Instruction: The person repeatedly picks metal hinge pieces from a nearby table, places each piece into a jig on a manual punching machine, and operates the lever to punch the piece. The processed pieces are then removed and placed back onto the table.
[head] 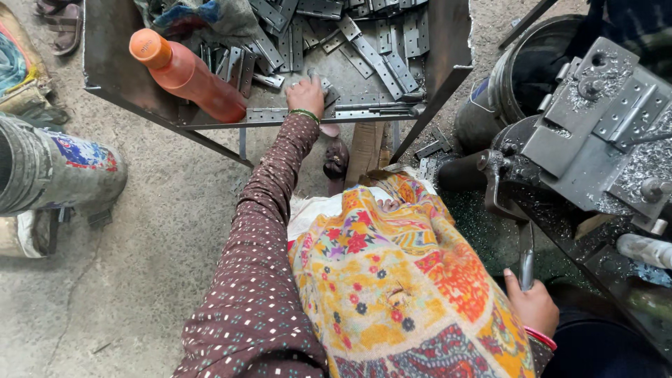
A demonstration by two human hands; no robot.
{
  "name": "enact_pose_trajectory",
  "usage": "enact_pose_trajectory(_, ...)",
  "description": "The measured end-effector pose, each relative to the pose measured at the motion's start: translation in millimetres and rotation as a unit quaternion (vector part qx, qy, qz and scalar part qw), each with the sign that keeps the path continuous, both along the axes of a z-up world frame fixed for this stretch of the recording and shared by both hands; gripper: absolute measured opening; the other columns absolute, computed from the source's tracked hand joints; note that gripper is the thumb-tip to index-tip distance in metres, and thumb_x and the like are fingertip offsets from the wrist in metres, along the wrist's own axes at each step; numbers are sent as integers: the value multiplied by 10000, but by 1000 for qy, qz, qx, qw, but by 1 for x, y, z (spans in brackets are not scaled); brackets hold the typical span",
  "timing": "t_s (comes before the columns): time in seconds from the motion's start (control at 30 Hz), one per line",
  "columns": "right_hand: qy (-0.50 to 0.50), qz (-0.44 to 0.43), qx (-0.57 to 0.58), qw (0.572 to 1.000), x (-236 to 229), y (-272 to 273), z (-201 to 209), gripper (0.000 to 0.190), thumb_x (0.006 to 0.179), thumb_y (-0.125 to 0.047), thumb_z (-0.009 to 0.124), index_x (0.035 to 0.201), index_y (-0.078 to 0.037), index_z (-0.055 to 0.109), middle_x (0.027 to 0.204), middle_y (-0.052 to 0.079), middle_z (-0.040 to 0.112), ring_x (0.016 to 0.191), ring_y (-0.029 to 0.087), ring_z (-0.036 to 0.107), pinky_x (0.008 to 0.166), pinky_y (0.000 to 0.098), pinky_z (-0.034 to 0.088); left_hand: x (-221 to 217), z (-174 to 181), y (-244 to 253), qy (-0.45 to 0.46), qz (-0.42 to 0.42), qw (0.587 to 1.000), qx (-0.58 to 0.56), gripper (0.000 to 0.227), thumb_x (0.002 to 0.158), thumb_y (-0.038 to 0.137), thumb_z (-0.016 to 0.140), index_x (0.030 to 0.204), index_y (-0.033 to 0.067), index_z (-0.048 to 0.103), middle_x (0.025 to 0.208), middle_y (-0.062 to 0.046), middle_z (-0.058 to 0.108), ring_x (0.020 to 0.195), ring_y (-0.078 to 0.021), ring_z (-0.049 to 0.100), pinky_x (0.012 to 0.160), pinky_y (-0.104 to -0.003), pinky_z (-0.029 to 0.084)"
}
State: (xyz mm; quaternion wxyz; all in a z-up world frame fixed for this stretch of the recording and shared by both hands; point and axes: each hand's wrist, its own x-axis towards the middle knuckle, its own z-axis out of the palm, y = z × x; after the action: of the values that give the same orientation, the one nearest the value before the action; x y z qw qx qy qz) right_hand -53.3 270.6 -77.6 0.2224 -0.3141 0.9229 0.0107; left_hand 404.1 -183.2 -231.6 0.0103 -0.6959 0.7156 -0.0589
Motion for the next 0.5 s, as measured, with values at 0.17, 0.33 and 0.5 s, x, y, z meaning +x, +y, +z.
enact_pose_trajectory(0.17,-13,-6,2,1000,3,1,4,615,951,-657,652,935,-47,731,859,220,741,876,447,719,818,513,544,15,17,1,80,10,996,27,189,998,175,561,1171,125,617,1125,-186,611,857,-382,709,723,-507,586)
enact_pose_trajectory(0.33,-3,-18,-3,1000,4,-2,6,596,954,-646,652,953,-56,732,864,221,738,869,445,720,808,512,547,24,2,10,83,-56,993,-68,287,835,164,654,1116,114,619,1096,-180,582,886,-387,706,713,-475,607)
enact_pose_trajectory(0.5,-5,-7,8,1000,6,-1,9,618,961,-649,652,909,-38,728,850,212,743,853,425,731,811,498,550,20,-11,-6,97,23,995,-1,322,910,88,615,1229,64,576,1120,-208,572,829,-368,714,680,-430,620)
